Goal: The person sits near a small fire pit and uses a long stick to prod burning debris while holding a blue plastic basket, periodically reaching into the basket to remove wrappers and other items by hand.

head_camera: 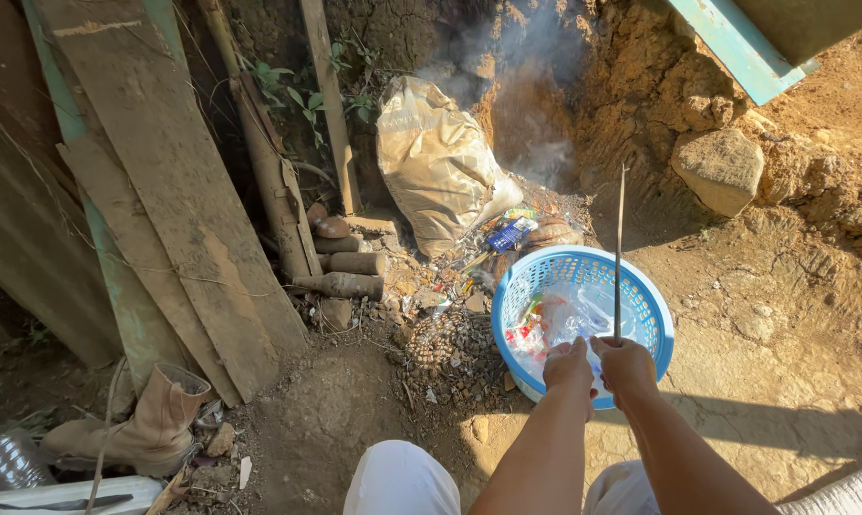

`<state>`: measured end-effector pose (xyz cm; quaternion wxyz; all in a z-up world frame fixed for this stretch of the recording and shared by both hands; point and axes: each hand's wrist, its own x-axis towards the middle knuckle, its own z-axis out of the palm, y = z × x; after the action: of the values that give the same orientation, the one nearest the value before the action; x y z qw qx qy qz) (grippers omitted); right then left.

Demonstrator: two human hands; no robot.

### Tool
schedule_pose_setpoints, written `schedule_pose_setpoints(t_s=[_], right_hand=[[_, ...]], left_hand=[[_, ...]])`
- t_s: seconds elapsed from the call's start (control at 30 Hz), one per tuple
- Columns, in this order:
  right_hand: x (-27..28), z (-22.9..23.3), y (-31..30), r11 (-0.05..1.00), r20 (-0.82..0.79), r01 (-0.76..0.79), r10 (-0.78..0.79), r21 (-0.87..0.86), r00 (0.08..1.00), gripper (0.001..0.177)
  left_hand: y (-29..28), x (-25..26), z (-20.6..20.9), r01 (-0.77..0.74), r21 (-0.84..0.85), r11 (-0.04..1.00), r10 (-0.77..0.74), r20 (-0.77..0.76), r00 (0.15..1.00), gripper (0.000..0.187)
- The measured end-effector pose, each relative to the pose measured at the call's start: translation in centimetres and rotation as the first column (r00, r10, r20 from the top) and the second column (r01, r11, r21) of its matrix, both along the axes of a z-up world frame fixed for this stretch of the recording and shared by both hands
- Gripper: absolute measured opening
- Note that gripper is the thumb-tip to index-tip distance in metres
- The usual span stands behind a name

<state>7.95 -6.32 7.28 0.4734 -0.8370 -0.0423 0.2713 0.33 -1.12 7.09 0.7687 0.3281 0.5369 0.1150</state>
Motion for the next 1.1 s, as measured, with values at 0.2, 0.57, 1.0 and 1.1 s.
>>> schedule_pose_setpoints(t_s=[0.2,0.57,1.0,1.1], right_hand=[[6.0,-4.3,-0.1,0.830,0.366,0.016,0.228,-0.557,0.902,0.030],[15.4,-15.2,-1.9,0.780,0.347,-0.039,0.322,-0.625,0.881,0.045],[14.1,-12.2,4.1,0.840,0.442,-0.311,0.507,-0.444,0.740,0.042],[10.7,-6.8,7.2,0.822,0.357,-0.338,0.519,-0.459,0.777,0.030]], left_hand=[[1.2,1.7,0.8,0.054,-0.007,0.999,-0.054,-0.081,0.995,0.057],[2.6,4.0,-2.0,0.101,-0.105,0.989,-0.115,-0.139,0.984,0.058],[4.5,6.2,-0.3,0.163,0.029,0.986,-0.162,-0.019,0.987,0.059],[6.0,5.8,-1.4,0.142,0.139,0.980,-0.141,-0.021,0.990,0.054]])
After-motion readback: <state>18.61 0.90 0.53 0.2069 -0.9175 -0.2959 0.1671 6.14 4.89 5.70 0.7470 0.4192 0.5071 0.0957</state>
